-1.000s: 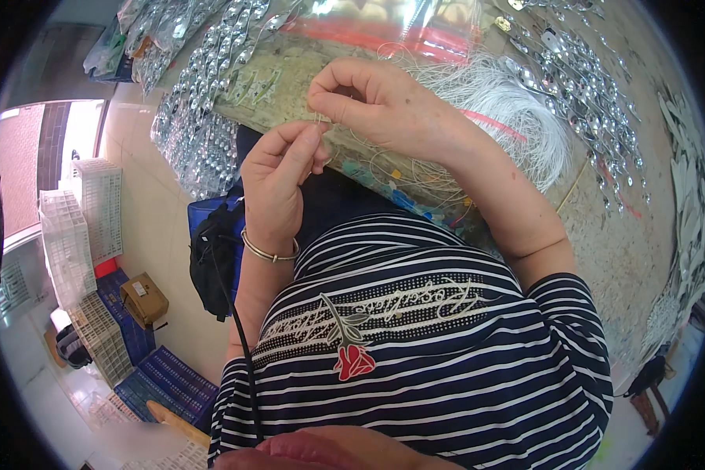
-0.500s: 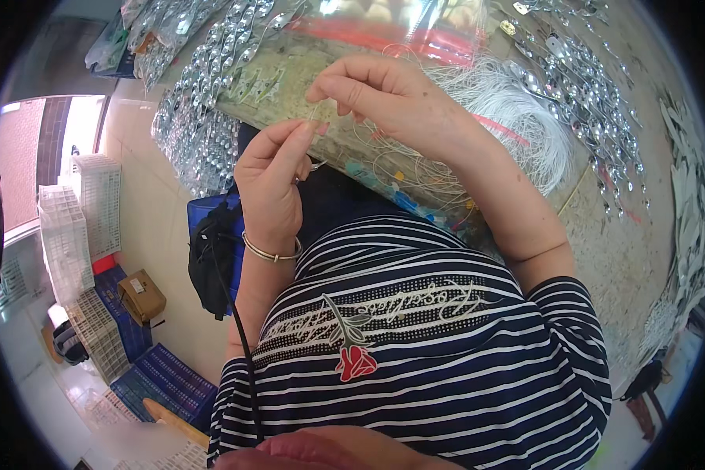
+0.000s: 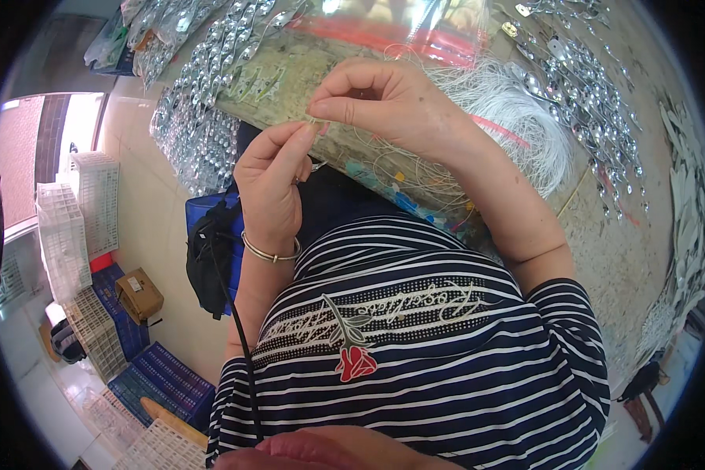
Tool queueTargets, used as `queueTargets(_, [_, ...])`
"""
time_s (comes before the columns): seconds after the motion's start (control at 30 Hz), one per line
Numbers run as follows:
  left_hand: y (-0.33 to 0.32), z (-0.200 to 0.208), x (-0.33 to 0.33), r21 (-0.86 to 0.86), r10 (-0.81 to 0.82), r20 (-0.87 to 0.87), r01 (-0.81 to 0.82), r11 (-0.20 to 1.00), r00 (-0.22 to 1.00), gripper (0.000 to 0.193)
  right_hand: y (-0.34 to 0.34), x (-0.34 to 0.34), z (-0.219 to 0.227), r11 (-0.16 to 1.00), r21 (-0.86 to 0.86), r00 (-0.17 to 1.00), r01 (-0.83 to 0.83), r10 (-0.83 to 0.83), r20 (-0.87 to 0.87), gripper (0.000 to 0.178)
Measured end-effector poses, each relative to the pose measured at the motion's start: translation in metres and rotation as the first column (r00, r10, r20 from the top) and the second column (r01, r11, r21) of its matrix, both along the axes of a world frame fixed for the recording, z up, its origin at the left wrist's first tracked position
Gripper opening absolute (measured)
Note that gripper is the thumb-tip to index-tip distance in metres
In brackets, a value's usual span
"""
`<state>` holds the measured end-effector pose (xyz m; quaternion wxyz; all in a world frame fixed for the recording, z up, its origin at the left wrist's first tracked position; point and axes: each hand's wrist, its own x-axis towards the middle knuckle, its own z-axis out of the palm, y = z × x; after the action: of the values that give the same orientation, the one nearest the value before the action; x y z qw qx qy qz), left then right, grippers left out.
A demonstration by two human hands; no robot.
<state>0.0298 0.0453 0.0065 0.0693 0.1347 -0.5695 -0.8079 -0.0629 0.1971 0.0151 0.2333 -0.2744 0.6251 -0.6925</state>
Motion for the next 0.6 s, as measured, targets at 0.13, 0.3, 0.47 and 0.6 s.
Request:
queueTargets(0.13, [-0.0004, -0.0004, -0.0007, -0.014, 0.004, -0.001, -0.004, 1.0, 1.0, 0.012, 0.0015, -0.0019, 0.0011, 0.997, 0.079, 1.0, 0.006, -0.008, 0.018, 0.009])
queueTargets(0.3, [-0.0005, -0.0004, -0.0003, -0.013, 0.014, -0.009, -0.014, 1.0, 1.0, 0.011, 0.0, -0.0011, 0.0037, 0.99, 0.132, 0.998, 0.053, -0.05, -0.029, 0.008])
queueTargets(0.47, [0.0002, -0.001, -0.0003, -0.007, 0.024, -0.02, -0.024, 1.0, 1.0, 0.011, 0.0001, -0.0008, 0.0042, 0.99, 0.126, 0.998, 0.058, -0.055, -0.032, 0.008])
queueTargets(0.6, [-0.0001, -0.0009, 0.0001, -0.022, 0.013, 0.0, -0.013, 1.0, 1.0, 0.012, -0.0004, -0.0014, 0.0002, 0.997, 0.059, 0.993, 0.044, -0.037, -0.114, 0.008])
